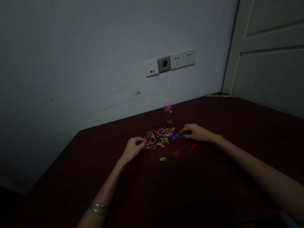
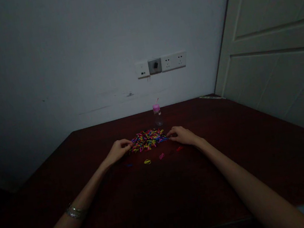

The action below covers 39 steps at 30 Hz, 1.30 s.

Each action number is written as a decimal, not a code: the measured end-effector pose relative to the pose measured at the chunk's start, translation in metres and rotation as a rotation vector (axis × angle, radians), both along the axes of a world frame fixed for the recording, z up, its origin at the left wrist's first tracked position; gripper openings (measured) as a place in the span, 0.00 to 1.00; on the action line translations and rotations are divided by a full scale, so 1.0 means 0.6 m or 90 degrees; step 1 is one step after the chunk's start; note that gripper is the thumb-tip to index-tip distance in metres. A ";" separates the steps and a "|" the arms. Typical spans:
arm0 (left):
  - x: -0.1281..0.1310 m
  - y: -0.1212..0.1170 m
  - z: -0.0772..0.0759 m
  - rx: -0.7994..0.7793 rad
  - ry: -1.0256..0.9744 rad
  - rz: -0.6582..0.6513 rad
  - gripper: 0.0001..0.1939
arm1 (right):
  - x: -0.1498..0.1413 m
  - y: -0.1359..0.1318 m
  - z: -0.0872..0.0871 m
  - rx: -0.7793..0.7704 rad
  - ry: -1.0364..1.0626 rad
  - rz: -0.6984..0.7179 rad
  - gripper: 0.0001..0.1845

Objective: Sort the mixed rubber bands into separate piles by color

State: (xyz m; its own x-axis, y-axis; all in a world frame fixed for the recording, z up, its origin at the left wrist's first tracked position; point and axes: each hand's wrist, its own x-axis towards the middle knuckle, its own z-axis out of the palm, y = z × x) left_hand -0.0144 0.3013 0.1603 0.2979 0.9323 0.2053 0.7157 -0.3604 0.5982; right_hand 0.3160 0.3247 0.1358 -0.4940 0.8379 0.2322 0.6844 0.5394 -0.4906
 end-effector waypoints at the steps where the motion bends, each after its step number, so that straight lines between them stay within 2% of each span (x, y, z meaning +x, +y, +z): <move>1: 0.000 0.000 0.000 0.000 -0.001 -0.001 0.16 | -0.001 0.001 -0.001 0.002 0.001 0.002 0.11; 6: 0.001 -0.004 0.004 -0.008 -0.005 -0.002 0.16 | -0.009 0.003 -0.003 0.007 0.010 -0.015 0.09; 14: 0.004 -0.007 0.009 -0.017 -0.012 -0.004 0.17 | -0.016 -0.005 0.004 -0.003 0.036 0.006 0.06; 24: 0.002 -0.007 0.006 -0.013 -0.023 -0.013 0.17 | -0.015 -0.012 0.019 -0.053 0.109 -0.007 0.11; 39: 0.003 -0.008 0.004 -0.039 -0.053 -0.018 0.18 | -0.016 -0.018 0.016 -0.150 0.156 -0.037 0.10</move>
